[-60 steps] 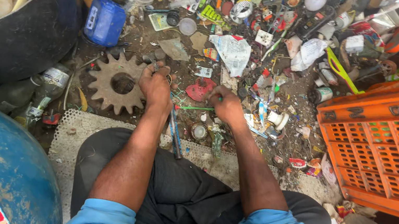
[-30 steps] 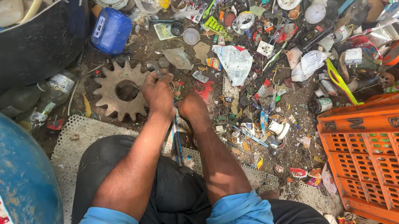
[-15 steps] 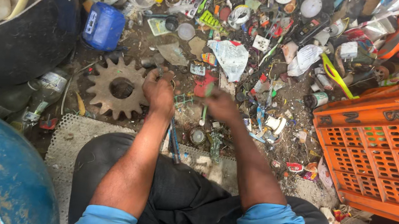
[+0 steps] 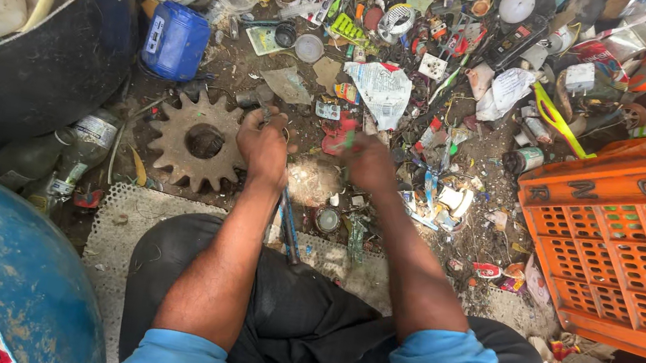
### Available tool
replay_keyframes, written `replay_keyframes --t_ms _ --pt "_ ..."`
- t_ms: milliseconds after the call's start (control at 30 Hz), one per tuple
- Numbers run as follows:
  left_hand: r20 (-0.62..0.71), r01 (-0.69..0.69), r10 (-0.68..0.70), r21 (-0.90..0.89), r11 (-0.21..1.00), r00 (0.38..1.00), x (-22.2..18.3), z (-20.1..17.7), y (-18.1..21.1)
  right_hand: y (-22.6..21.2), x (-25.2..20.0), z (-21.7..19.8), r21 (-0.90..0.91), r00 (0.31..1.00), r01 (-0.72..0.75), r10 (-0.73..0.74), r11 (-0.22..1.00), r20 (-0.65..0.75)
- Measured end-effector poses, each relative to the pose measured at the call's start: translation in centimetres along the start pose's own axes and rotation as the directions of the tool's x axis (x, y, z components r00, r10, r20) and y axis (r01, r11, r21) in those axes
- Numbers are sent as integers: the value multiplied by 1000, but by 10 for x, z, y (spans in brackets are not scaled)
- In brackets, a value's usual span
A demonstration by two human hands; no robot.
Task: The person sits on the ground and uses a hammer and other hand tools to break apart various electronic components and scrap metal items at a recycling site.
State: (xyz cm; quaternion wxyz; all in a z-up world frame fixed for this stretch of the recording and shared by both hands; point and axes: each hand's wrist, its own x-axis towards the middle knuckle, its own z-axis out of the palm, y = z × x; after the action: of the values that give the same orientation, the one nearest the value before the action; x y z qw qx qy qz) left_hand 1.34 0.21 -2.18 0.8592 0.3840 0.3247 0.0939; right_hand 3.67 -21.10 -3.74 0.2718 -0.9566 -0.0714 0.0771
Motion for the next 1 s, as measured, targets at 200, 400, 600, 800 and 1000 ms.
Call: replay_keyframes --t_ms 200,400,600,800,1000 --pt "-34 16 -12 126 992 999 -6 5 -2 -8 -18 -15 -260 934 269 -186 927 304" --pt "-37 -41 48 166 985 998 -8 -1 6 -68 -28 14 -414 891 325 -129 850 435" --pt "-20 -37 40 165 986 999 -3 3 -2 -44 -23 25 -380 922 190 -32 905 386" --pt "-61 24 -13 170 985 998 0 1 4 -31 -42 -8 147 994 83 -92 986 56" --pt "30 -14 11 92 996 999 15 -10 -18 55 -57 -179 910 957 -240 241 337 163"
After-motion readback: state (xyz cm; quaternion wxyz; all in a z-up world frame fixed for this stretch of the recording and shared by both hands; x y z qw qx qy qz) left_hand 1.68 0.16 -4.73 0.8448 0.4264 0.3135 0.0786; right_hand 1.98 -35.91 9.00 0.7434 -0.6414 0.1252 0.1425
